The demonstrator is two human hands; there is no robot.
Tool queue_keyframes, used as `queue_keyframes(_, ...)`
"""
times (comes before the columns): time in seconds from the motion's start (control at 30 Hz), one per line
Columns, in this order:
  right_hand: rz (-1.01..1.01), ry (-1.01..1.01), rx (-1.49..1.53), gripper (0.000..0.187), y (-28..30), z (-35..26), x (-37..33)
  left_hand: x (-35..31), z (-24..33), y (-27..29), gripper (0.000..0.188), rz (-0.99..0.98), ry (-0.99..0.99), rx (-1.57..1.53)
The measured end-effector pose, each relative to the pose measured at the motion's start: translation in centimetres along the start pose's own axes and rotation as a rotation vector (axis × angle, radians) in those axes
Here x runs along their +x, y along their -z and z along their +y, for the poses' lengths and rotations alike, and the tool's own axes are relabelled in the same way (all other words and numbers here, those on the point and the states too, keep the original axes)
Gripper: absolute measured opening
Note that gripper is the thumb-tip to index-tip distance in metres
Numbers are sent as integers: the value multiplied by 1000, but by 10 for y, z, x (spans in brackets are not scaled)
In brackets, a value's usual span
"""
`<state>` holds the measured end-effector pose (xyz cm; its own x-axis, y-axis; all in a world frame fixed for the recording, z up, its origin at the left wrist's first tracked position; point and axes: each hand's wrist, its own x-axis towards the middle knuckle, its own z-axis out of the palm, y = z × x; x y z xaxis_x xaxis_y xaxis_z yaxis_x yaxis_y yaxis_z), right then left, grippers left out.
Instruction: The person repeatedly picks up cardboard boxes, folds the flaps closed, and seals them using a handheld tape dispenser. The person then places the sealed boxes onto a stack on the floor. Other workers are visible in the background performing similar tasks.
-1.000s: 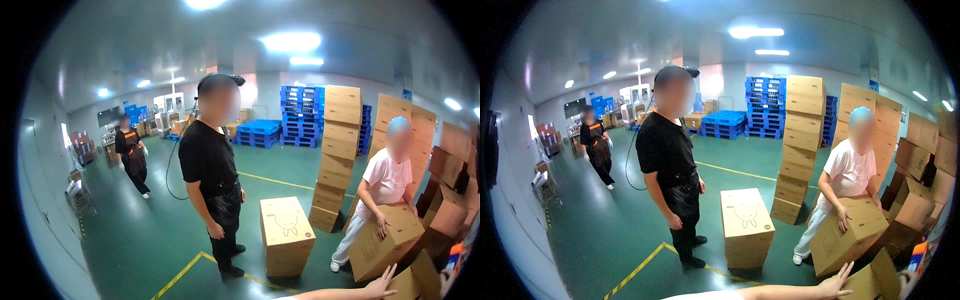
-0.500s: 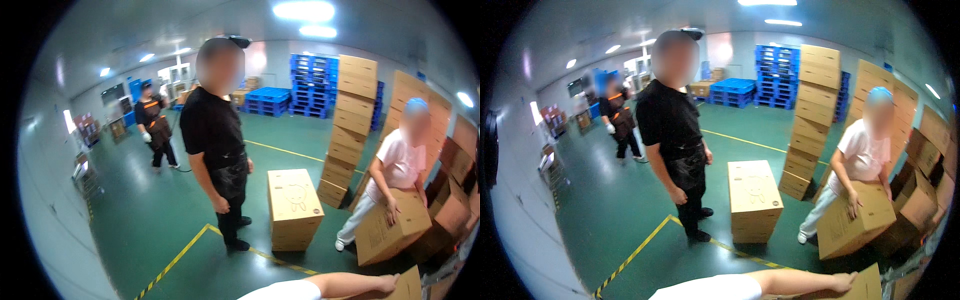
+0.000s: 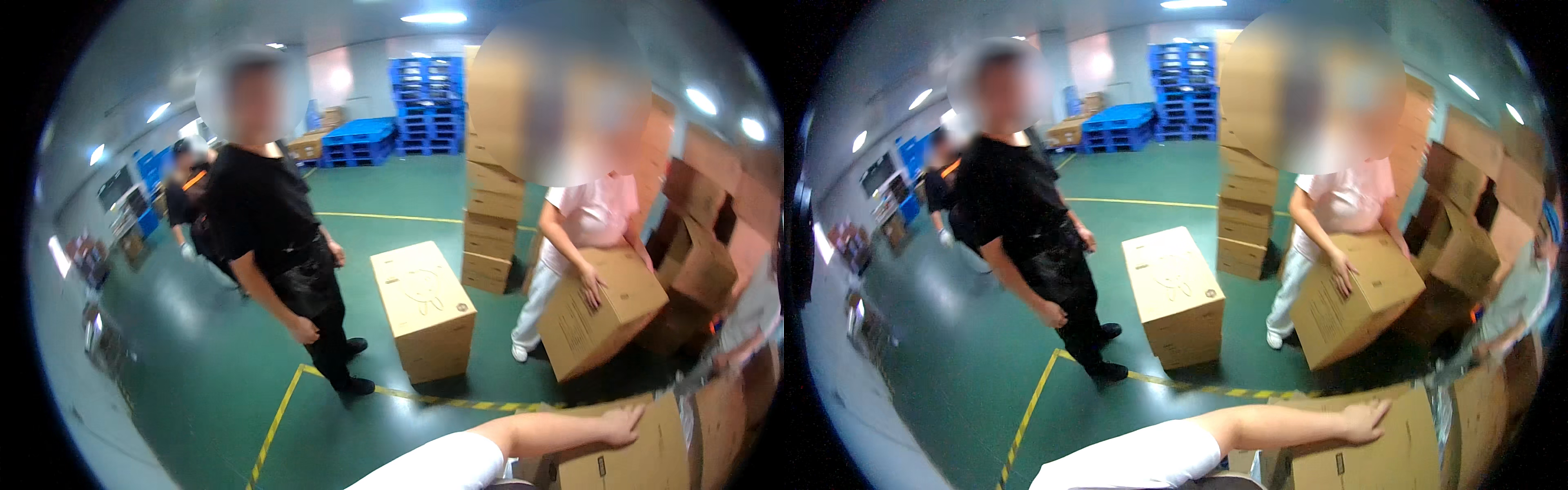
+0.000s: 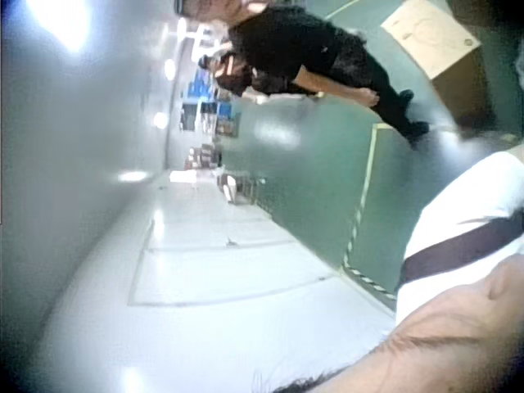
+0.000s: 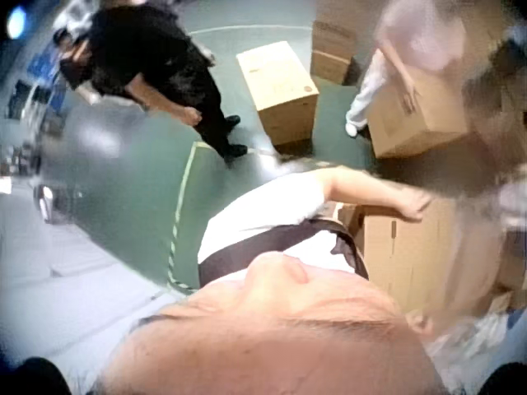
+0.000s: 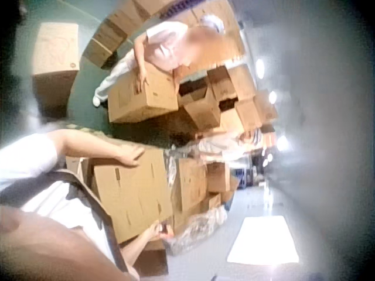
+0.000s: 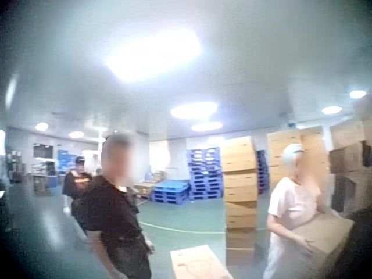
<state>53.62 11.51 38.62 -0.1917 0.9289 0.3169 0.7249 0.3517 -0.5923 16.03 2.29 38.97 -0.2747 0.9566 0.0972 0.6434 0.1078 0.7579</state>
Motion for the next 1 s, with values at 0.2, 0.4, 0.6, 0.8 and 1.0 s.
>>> queue_keyframes(0.2, 101, 142, 44, 63, 39, -65, 3, -3, 2, 50, 85, -211, 227, -126)
queue_keyframes(0.4, -450, 180, 726, 75, 67, -167, 28, 0, 0, 41, 78, -122, 167, -55)
queue_keyframes(0.6, -899, 88, 507, 56, 18, -181, 43, -6, 19, 44, 79, -192, 177, 53)
queue_keyframes(0.8, -972, 30, 506, 54, 27, -184, 40, -7, 19, 42, 73, 99, 94, 209)
queue_keyframes(1.0, -967, 59, 417, 53, 24, -181, 36, -19, 45, 31, 37, -250, -11, -543)
